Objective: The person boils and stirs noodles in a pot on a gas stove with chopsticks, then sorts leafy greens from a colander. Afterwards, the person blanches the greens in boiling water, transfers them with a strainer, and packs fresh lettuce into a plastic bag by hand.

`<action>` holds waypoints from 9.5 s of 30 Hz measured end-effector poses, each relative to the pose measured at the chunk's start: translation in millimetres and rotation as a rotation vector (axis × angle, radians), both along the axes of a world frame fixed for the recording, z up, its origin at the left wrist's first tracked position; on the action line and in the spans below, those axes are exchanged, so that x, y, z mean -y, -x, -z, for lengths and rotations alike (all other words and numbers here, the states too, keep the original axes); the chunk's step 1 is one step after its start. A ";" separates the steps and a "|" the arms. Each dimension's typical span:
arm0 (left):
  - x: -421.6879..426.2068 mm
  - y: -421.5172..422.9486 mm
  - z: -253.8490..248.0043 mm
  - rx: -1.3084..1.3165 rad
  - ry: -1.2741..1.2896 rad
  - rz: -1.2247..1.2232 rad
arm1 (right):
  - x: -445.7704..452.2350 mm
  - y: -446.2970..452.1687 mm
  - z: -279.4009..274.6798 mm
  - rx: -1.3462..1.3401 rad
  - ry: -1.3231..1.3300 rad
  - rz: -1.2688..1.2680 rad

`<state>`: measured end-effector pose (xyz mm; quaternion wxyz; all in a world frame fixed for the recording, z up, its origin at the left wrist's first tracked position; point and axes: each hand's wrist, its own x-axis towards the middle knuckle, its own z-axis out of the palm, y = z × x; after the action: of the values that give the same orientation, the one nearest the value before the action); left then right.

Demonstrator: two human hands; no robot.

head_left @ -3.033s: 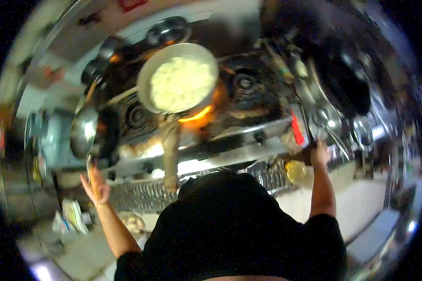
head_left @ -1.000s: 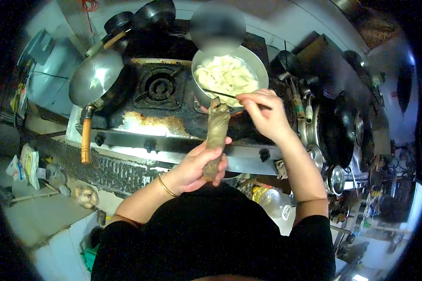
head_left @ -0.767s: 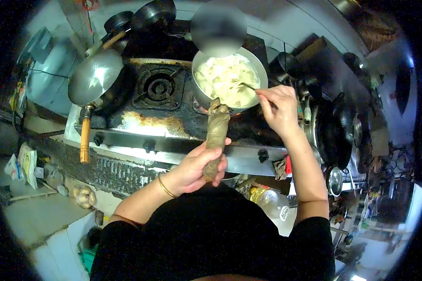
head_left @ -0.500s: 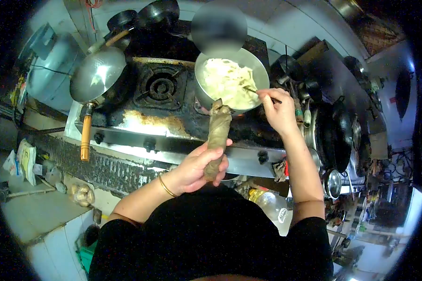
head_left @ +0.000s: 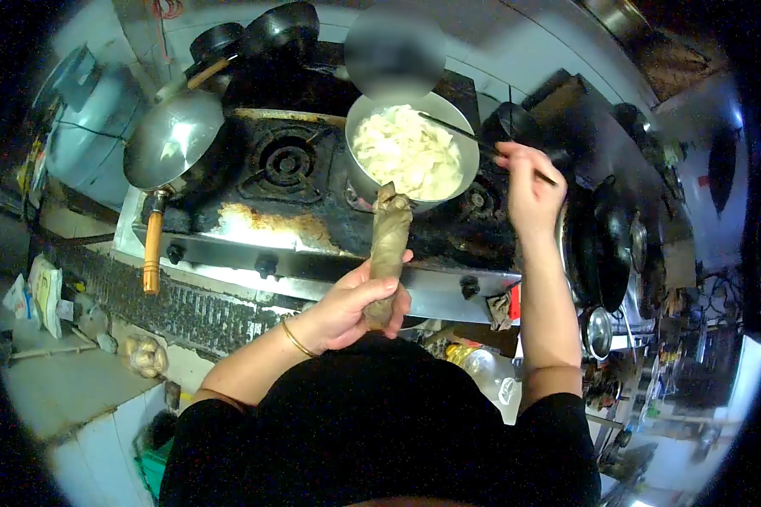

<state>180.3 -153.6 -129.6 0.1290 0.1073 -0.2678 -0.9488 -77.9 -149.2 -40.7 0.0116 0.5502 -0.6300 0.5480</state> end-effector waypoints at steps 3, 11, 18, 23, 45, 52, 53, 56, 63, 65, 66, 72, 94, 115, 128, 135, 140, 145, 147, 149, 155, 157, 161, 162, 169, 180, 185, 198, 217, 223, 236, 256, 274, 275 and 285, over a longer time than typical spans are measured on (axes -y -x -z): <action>-0.3 -3.0 0.5 -0.002 0.013 -0.013 | 11.0 5.0 31.1 -0.267 -0.220 0.034; 4.1 -15.4 11.4 0.025 0.028 -0.024 | 1.0 -0.5 56.0 0.492 -0.367 -0.350; 8.5 -39.4 40.7 0.114 -0.152 -0.268 | -16.2 6.3 9.1 0.350 -0.003 -0.019; 10.3 -47.8 59.2 0.258 -0.445 -0.402 | 2.0 -4.8 32.3 -0.425 -0.224 -0.110; 1.1 -105.0 86.7 0.334 -0.495 -0.561 | 5.6 7.9 -5.9 0.267 -0.166 -0.137; 1.4 -90.3 70.7 0.352 -0.478 -0.536 | 47.9 -0.2 20.9 -0.320 -0.254 -0.003; 2.2 -91.8 69.7 0.352 -0.473 -0.540 | 38.7 -0.6 16.0 -0.223 -0.325 -0.055; -0.8 -95.5 74.1 0.361 -0.492 -0.551 | 11.0 3.6 0.5 0.115 -0.459 -0.307; 0.4 -99.9 79.6 0.358 -0.501 -0.545 | 7.8 -0.8 -41.8 -0.161 -0.133 -0.056; 0.4 -99.1 79.1 0.355 -0.506 -0.553 | 25.6 -14.2 -24.9 -0.278 -0.059 -0.104; 0.2 -99.5 78.6 0.355 -0.500 -0.549 | 35.0 -17.4 -10.1 -0.341 -0.027 -0.145; -3.4 -110.6 80.5 0.337 -0.504 -0.599 | 38.0 7.5 15.1 -0.632 -0.231 -0.003; 7.4 -121.1 98.4 0.329 -0.535 -0.598 | 44.7 -34.0 10.3 -0.626 0.001 -0.089; 2.6 -114.5 94.7 0.359 -0.531 -0.566 | -0.2 9.7 16.7 -0.684 -0.098 0.058; -17.3 -43.7 64.7 0.477 -0.385 -0.325 | -77.2 -1.7 44.6 0.524 -0.040 -0.071; -32.9 1.1 65.7 0.708 -0.259 -0.168 | -261.5 54.9 124.7 0.826 0.329 0.667; -25.8 -32.9 177.4 0.917 0.113 0.051 | -394.1 67.2 175.0 0.413 0.114 1.193; -29.8 -121.5 258.7 1.245 0.529 0.325 | -416.9 94.7 211.6 -0.153 -0.486 1.110; -45.5 -145.1 255.0 1.358 0.549 0.352 | -412.5 117.7 249.1 -0.188 -0.551 1.113; -64.1 -167.5 252.3 1.437 0.549 0.372 | -396.7 135.0 250.7 -0.163 -0.586 1.116; -97.5 -163.1 247.2 1.445 0.532 0.376 | -379.3 144.6 255.4 -0.024 -0.679 1.011; -100.3 -150.5 249.4 1.414 0.543 0.382 | -388.3 126.9 261.9 -0.005 -0.581 0.994; -102.8 -133.3 256.6 1.328 0.581 0.397 | -410.3 65.1 280.3 0.062 -0.669 0.926; -103.6 -131.1 258.4 1.310 0.585 0.395 | -415.8 46.9 296.4 -0.001 -0.642 0.907; -106.3 -148.0 252.4 1.136 0.584 0.209 | -445.8 -96.0 414.1 0.326 -1.303 0.227; -148.4 -399.3 315.3 1.280 0.502 0.165 | -630.5 -271.7 495.6 0.651 -1.445 0.289; -162.6 -459.1 330.5 1.452 0.657 0.495 | -677.5 -347.6 486.6 0.920 -1.148 0.846; -116.4 -179.0 313.2 0.933 1.092 0.564 | -698.0 -367.1 397.2 1.160 -1.044 0.829; -637.5 225.6 216.4 0.201 1.561 1.278 | -1050.4 -487.2 449.5 1.817 -0.734 1.817; -670.7 291.0 226.3 0.044 1.795 1.269 | -1099.3 -345.2 433.8 1.710 -0.423 1.864; -725.6 555.5 370.5 0.347 1.728 1.680 | -1178.8 -161.7 416.0 1.967 -0.734 1.564; -1507.5 768.4 -255.0 -1.766 0.512 1.075 | -1736.3 197.4 4.6 0.378 0.160 1.997; -1843.7 1037.4 -233.9 -1.892 0.607 0.963 | -2049.4 538.3 -91.4 -0.535 -0.209 1.929; -1870.6 1060.8 -235.1 -1.904 0.611 0.953 | -2074.0 559.1 -86.5 -0.494 -0.236 1.955; -2088.2 1226.4 -249.7 -2.033 0.627 0.927 | -2282.3 722.9 -63.4 -0.349 -0.257 2.025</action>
<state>-1046.0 1934.6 120.2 -0.0542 -0.8493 -0.2778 -0.4456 -800.8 2133.1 22.7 0.4994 -0.1685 -0.8409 0.1230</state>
